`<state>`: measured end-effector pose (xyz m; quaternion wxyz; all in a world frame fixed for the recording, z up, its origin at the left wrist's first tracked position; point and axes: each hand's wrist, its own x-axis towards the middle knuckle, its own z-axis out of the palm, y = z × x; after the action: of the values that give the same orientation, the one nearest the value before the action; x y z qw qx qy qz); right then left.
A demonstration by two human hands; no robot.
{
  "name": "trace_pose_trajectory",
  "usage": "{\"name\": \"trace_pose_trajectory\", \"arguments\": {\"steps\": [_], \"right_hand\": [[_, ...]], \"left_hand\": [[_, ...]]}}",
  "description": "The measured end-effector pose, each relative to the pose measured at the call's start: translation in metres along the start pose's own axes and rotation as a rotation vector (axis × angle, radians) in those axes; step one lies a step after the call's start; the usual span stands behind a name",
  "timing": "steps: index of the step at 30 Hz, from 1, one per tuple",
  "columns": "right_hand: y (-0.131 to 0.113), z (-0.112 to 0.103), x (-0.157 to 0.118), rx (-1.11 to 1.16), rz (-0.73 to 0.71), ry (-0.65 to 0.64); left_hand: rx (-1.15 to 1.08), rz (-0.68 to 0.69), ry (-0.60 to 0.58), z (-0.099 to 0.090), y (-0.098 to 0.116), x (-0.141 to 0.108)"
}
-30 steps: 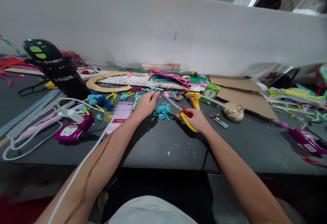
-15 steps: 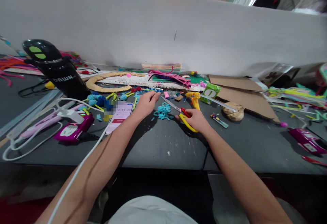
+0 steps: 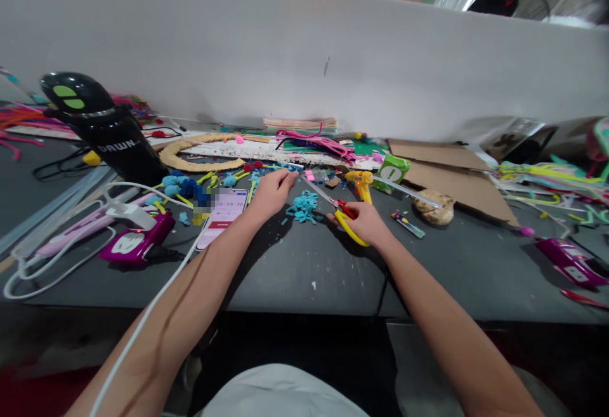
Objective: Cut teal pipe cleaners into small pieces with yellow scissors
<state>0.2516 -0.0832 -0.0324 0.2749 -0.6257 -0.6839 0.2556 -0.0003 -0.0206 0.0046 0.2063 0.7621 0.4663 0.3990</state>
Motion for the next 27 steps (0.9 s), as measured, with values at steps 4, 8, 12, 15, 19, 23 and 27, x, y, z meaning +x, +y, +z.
{"name": "trace_pose_trajectory", "arguments": {"steps": [4, 8, 12, 15, 19, 23, 27], "right_hand": [[0.0014, 0.0011, 0.0002, -0.023, 0.003, -0.003], [0.0006, 0.0003, 0.0002, -0.026, -0.004, -0.019], [-0.0019, -0.0012, -0.0005, -0.054, -0.009, -0.006], [-0.0029, -0.0019, -0.0007, -0.063, -0.020, 0.001], [-0.0024, -0.0021, 0.0004, -0.076, -0.024, 0.003], [-0.0001, -0.0011, 0.0021, -0.081, -0.028, 0.000], [0.0014, -0.0002, 0.0029, -0.062, -0.027, 0.000]], "left_hand": [[-0.001, 0.000, 0.002, -0.0005, -0.0001, 0.0003], [-0.007, 0.010, 0.005, -0.0006, -0.0005, 0.0001], [-0.001, -0.003, 0.011, -0.0009, 0.0002, -0.0006], [0.010, -0.010, 0.013, -0.0009, 0.0008, -0.0008], [0.007, -0.014, 0.020, -0.0001, 0.0002, -0.0005], [-0.005, 0.000, 0.022, 0.0006, -0.0009, 0.0000], [0.004, 0.006, 0.023, 0.0004, -0.0003, -0.0004]]}}
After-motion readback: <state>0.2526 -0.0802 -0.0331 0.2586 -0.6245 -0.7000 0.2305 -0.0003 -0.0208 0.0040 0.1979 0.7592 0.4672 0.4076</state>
